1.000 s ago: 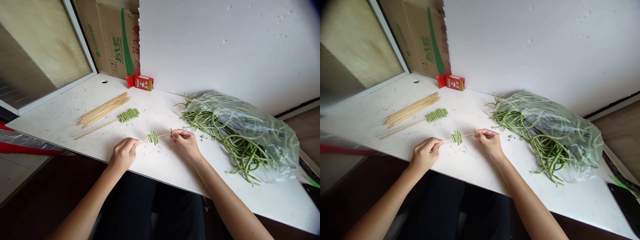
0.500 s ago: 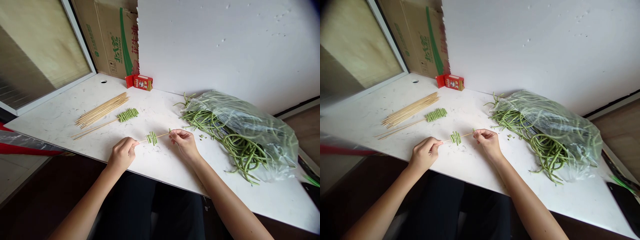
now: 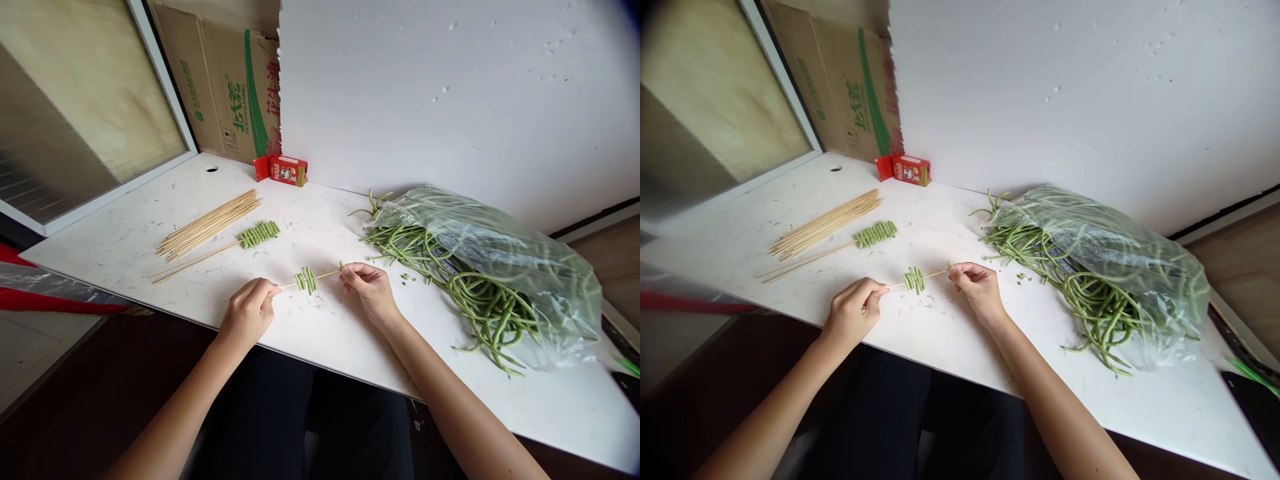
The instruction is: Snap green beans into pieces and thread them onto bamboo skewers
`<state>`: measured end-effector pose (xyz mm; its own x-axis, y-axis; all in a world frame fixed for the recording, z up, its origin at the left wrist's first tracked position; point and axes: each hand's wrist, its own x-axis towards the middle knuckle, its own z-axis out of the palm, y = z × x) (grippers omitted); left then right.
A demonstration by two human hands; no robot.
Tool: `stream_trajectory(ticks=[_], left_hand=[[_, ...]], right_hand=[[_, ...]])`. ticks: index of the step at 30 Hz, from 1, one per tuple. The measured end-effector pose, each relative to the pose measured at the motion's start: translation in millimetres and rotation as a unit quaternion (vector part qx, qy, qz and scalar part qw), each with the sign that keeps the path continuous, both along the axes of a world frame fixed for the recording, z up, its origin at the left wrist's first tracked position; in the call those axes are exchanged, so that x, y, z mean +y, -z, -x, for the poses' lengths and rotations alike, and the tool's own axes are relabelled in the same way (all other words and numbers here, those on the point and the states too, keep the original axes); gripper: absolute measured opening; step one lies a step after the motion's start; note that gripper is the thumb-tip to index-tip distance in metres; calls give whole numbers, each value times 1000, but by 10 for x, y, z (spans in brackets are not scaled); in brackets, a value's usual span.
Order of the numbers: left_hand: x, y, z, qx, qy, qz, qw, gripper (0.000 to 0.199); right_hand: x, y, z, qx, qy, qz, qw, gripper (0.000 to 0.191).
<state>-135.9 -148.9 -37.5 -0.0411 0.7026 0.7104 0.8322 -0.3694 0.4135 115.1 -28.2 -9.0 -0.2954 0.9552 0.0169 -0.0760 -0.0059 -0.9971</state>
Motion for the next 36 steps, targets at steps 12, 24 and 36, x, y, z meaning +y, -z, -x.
stream_trajectory(ticks=[12,24,36], left_hand=[[-1,-6,-25,7,-2,17,1000,32],[7,-31,-52,-12,-4,27,1000,33],[46,16,-79,-32,-16,23,999,32]], right_hand=[[23,35,-13,-7,-2,18,1000,34],[29,66,-13,2,-2,24,1000,33],[88,-28,-6,-34,-3,28,999,39]])
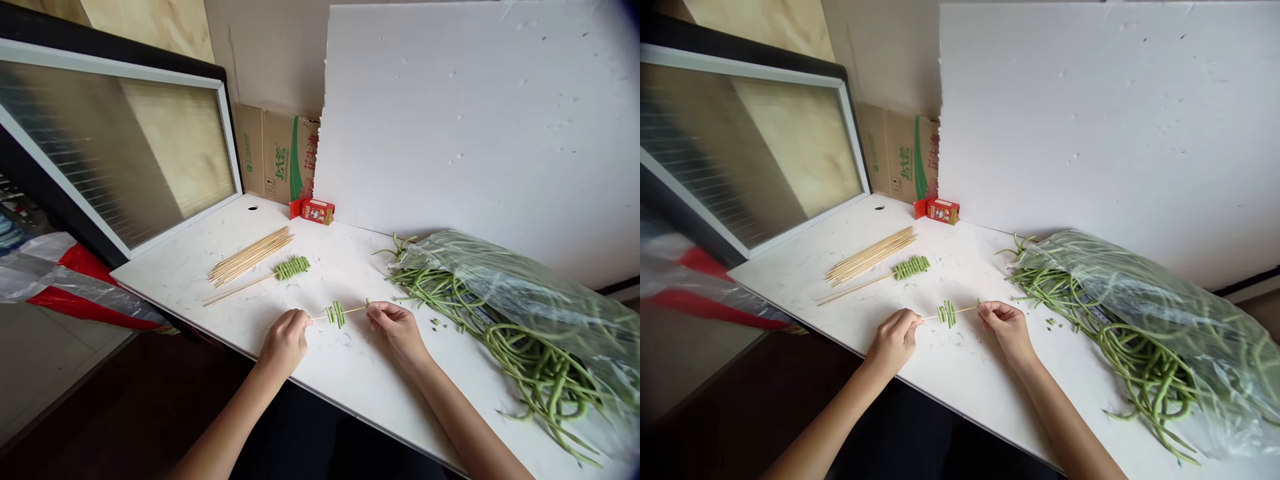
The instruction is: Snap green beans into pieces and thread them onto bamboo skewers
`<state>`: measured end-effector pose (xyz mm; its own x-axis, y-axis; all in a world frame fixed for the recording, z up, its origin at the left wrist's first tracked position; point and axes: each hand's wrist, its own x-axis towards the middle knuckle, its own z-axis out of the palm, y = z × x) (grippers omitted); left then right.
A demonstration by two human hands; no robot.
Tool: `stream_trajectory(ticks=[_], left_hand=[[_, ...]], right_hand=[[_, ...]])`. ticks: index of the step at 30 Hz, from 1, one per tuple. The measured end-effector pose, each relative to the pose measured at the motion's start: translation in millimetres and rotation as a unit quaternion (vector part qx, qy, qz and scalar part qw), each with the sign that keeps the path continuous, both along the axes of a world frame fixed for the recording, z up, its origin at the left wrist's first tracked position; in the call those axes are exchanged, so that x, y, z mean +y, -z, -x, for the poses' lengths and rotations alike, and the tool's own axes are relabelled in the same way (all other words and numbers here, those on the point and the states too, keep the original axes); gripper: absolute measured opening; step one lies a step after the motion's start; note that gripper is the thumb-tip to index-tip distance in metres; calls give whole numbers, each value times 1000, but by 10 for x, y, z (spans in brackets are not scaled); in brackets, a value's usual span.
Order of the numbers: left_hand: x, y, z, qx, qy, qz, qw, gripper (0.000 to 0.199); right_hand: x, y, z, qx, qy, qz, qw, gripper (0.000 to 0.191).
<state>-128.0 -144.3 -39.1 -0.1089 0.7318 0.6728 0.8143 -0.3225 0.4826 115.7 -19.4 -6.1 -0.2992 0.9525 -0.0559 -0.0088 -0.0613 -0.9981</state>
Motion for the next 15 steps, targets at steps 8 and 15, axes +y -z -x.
stream_trajectory(ticks=[8,15], left_hand=[[16,16,3,-20,-13,5,1000,35],[28,-9,-9,-31,-38,7,999,33]], right_hand=[[95,-115,73,10,-26,62,998,41],[228,-155,204,7,-48,40,998,40]])
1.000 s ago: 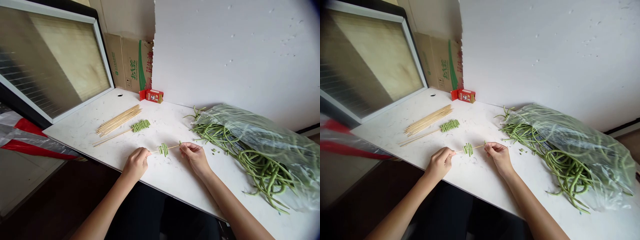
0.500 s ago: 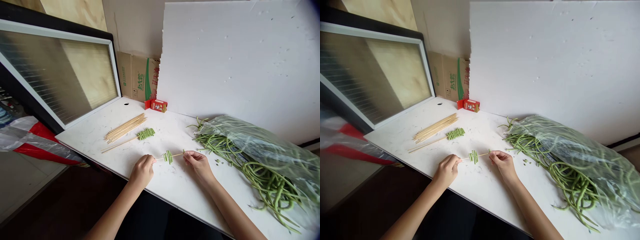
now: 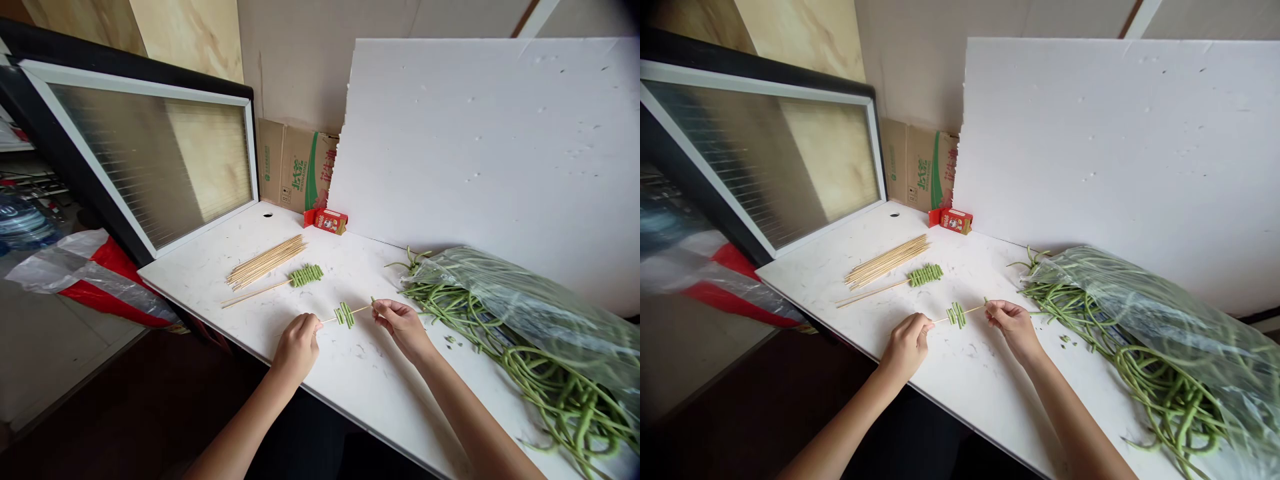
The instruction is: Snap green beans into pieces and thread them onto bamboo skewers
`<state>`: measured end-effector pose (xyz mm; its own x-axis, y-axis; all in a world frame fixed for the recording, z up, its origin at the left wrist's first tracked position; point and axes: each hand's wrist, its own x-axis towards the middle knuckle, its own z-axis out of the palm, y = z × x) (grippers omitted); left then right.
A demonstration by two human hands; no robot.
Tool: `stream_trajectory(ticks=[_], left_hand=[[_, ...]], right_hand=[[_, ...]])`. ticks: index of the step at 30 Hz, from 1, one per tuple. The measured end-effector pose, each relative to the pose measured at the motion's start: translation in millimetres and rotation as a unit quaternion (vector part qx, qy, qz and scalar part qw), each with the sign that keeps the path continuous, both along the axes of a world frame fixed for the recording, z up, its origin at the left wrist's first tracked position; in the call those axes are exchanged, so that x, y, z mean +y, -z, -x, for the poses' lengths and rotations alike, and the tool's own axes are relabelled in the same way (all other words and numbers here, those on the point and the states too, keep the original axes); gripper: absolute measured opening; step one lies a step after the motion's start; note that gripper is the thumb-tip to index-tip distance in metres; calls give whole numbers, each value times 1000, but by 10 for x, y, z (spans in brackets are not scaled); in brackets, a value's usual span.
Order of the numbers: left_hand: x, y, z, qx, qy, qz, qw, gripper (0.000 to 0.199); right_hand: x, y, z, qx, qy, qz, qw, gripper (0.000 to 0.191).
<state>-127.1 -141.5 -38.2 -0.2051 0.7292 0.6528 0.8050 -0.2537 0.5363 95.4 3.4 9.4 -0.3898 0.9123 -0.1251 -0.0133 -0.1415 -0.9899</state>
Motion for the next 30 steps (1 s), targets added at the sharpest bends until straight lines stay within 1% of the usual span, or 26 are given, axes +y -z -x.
stream_trajectory(ticks=[5,10,14,17,24,30], left_hand=[[9,-12,-7,9,-17,-7,1000,30],[1,-9,-3,16,-16,-8,1000,33],[-5,11,4,20,-16,-4,1000,35],[-3,27,12,8,-13,-1,1000,35],[-3,38,21,-2,-15,6,1000,35],[-4,31,25,10,-27,-3,1000,38]], right_hand=[[30,26,67,10,1,-10,1000,42],[-47,97,39,6,15,-14,1000,43],[-108,124,31,39,23,-6,999,42],[-132,135,43,49,28,-13,998,41],[-154,152,45,39,23,-46,998,38],[-158,178,42,26,30,-41,998,38]])
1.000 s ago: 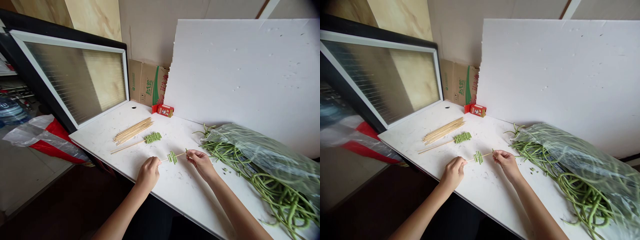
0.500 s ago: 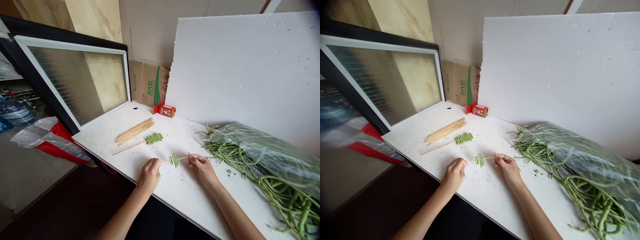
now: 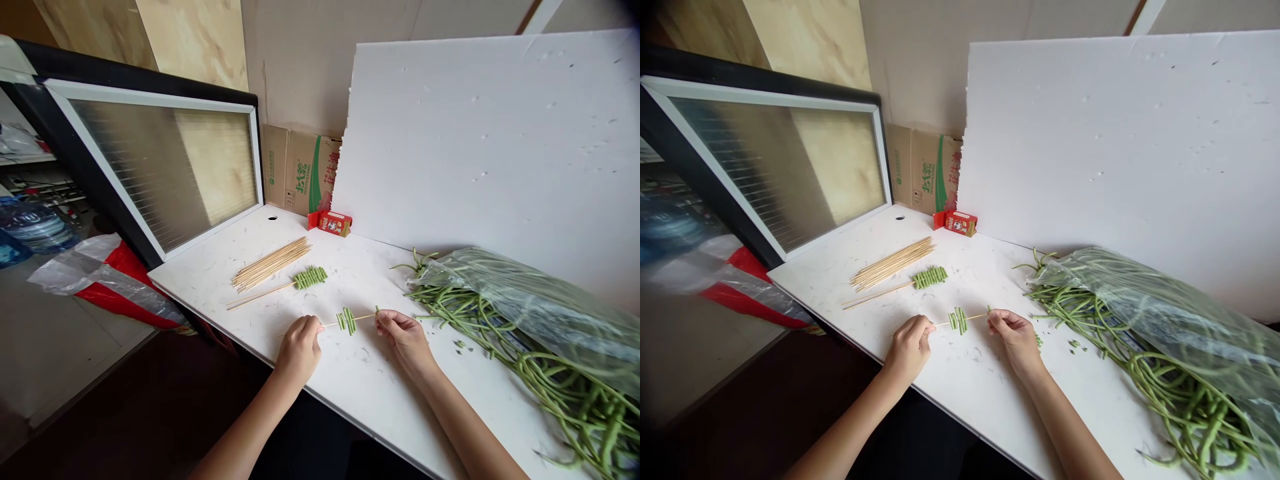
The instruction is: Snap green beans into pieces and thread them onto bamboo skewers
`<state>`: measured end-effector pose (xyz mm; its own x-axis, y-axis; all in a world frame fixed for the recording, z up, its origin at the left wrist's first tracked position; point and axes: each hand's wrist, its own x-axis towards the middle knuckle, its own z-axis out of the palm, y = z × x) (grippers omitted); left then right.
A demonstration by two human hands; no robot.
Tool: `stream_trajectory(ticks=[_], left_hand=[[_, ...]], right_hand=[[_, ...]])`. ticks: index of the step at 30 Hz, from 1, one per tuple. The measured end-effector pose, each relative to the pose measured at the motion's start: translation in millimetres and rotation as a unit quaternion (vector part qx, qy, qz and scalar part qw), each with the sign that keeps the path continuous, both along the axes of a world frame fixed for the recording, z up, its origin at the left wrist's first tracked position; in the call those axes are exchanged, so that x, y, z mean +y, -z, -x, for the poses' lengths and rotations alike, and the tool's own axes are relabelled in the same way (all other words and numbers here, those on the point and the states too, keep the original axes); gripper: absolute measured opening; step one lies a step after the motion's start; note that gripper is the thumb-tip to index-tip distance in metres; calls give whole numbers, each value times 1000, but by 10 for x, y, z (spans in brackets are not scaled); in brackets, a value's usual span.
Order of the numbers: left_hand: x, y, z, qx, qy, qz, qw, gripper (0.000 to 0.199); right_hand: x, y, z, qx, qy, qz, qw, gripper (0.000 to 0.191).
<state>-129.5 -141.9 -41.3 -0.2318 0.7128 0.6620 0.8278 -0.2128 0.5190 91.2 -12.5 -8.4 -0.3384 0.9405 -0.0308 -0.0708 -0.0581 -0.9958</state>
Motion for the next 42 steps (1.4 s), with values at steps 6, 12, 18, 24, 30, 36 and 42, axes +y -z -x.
stream_trajectory(ticks=[6,12,18,24,30,36,42], left_hand=[[-3,-9,-8,1,7,-6,1000,38],[-19,-34,-40,19,23,-24,999,37],[-26,-26,-39,18,30,-11,999,35],[-35,-50,-40,19,31,-3,999,30],[-46,-80,-45,39,27,-18,999,29],[-49,-43,-37,54,27,-22,998,30],[-47,-46,-25,46,25,-24,998,26]], right_hand=[[-54,-25,34,-7,4,-29,1000,38],[-227,2,183,-35,-51,-38,997,36],[-226,26,196,-21,-61,-9,998,39],[-224,30,199,-22,-45,0,999,41],[-214,22,192,-38,-52,-3,998,43],[-240,3,205,-41,-56,2,998,44],[-98,-198,35,-73,-85,-9,994,54]])
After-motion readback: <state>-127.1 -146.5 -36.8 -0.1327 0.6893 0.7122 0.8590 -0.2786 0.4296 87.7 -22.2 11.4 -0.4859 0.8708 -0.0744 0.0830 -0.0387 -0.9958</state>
